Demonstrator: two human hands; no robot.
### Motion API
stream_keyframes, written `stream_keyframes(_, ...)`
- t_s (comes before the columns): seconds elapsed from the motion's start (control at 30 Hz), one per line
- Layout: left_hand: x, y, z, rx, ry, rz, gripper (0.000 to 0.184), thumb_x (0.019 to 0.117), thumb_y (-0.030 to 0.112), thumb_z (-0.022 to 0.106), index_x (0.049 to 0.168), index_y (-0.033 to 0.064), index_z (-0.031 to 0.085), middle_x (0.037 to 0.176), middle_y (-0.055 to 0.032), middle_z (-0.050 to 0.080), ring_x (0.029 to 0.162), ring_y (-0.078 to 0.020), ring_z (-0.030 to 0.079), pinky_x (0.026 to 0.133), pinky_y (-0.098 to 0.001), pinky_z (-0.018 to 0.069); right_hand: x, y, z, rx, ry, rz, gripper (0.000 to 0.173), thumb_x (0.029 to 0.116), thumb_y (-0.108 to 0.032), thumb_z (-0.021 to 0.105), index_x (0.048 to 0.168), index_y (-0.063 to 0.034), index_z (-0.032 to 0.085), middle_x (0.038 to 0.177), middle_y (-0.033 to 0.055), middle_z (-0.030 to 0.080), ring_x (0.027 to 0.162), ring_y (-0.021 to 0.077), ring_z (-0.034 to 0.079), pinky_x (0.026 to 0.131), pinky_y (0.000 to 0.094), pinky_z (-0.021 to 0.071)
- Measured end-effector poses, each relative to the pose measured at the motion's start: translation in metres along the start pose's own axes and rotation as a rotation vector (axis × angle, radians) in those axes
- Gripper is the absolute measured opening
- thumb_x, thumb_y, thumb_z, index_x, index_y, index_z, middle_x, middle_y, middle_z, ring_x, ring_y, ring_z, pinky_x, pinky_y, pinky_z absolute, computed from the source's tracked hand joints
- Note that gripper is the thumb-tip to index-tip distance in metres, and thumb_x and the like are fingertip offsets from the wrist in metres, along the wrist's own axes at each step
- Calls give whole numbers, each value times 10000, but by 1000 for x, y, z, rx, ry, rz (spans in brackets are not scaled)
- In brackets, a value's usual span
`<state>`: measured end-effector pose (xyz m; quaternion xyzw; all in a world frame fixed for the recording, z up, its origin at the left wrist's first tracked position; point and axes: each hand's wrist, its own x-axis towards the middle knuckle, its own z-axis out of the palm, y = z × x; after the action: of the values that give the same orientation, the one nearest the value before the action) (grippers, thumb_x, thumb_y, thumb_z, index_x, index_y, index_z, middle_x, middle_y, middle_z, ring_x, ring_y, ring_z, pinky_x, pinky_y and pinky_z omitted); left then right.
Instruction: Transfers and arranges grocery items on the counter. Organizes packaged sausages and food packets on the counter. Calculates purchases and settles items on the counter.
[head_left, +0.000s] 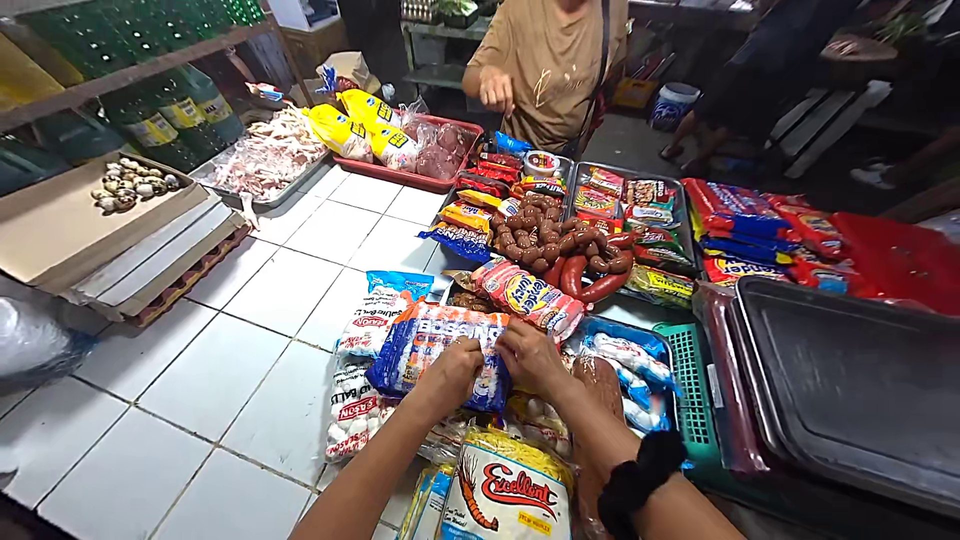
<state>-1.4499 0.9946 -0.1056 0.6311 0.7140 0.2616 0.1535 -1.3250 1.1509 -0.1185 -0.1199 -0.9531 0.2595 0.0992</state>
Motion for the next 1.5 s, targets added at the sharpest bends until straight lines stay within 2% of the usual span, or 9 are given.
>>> stream_keyframes(0.23, 37, -6, 2, 28, 23, -142, 196, 953, -20, 547, 1002, -118, 710, 1120, -264, 681, 1143, -400, 638, 1046, -457, 482, -18, -20, 2, -58, -17, 26, 215, 968, -150, 592, 982, 14, 732, 1068, 197, 701, 945, 368, 711, 781, 541, 576)
stream_keyframes(0.43, -31, 41, 3, 38, -147, -299, 184, 929, -80, 560, 1051, -123, 691, 1217, -261, 645, 1204, -392, 610, 1061, -456, 480, 14, -17, -6, -127, -77, 198, 287, 1017, -188, 535, 1102, 13, 720, 1185, 211, 675, 1030, 393, 694, 849, 571, 547)
stream_keyframes(0.6, -95, -5, 10, 57, 229, -263, 115, 919, -11, 632, 907, -59, 735, 1012, -222, 706, 987, -373, 703, 906, -481, 575, 5, -13, 14, -108, 170, 138, 220, 981, -121, 578, 985, 42, 725, 1078, 234, 692, 908, 397, 717, 735, 544, 575)
stream_keyframes(0.8, -66, -40, 7, 121, 353, -304, 318, 984, 71, 565, 1257, 84, 727, 1311, -239, 639, 1249, -460, 574, 1066, -588, 448, 4, -35, 26, -53, 251, -24, 190, 965, -110, 600, 950, 19, 739, 965, 207, 696, 898, 374, 710, 765, 508, 590)
stream_keyframes(1.03, -80, 21, 10, 53, 326, -101, 185, 949, 136, 662, 886, -21, 738, 940, -189, 708, 934, -350, 707, 852, -480, 586, -23, -36, -15, 174, 283, 147, 274, 1035, -118, 467, 1083, 95, 633, 1031, 240, 659, 938, 345, 684, 838, 461, 570)
stream_keyframes(1.1, -87, 49, 6, -186, 498, -92, 285, 914, 146, 706, 1093, -75, 726, 1118, -213, 710, 959, -234, 723, 844, -347, 608, -44, -49, -36, 277, 200, 149, 282, 1026, -153, 511, 1078, 76, 667, 1088, 237, 655, 1018, 351, 655, 908, 478, 540)
stream_keyframes(1.2, -89, 99, 6, -924, 408, -68, 728, 830, 4, 776, 1465, -96, 433, 1439, -147, 559, 1070, -132, 699, 868, -305, 621, -85, -92, -43, 442, 129, -5, 179, 940, -192, 649, 939, -37, 740, 1308, 227, 609, 1268, 388, 549, 1062, 564, 437)
stream_keyframes(1.33, -101, 117, 7, -1087, 343, -95, 120, 877, 9, 744, 995, -11, 742, 887, -23, 760, 690, -69, 725, 640, -251, 638, -123, -108, -62, 547, 236, -84, 225, 1025, -289, 563, 937, -106, 660, 1353, 106, 572, 1327, 160, 516, 1087, 340, 468)
stream_keyframes(1.5, -121, 139, 2, -1119, 370, -43, 108, 973, 26, 647, 1008, 3, 747, 885, -31, 771, 711, -100, 749, 661, -269, 652, -159, -114, -75, 745, 286, 77, 183, 984, -230, 644, 935, -61, 696, 1180, 61, 638, 1057, 62, 636, 839, 190, 568)
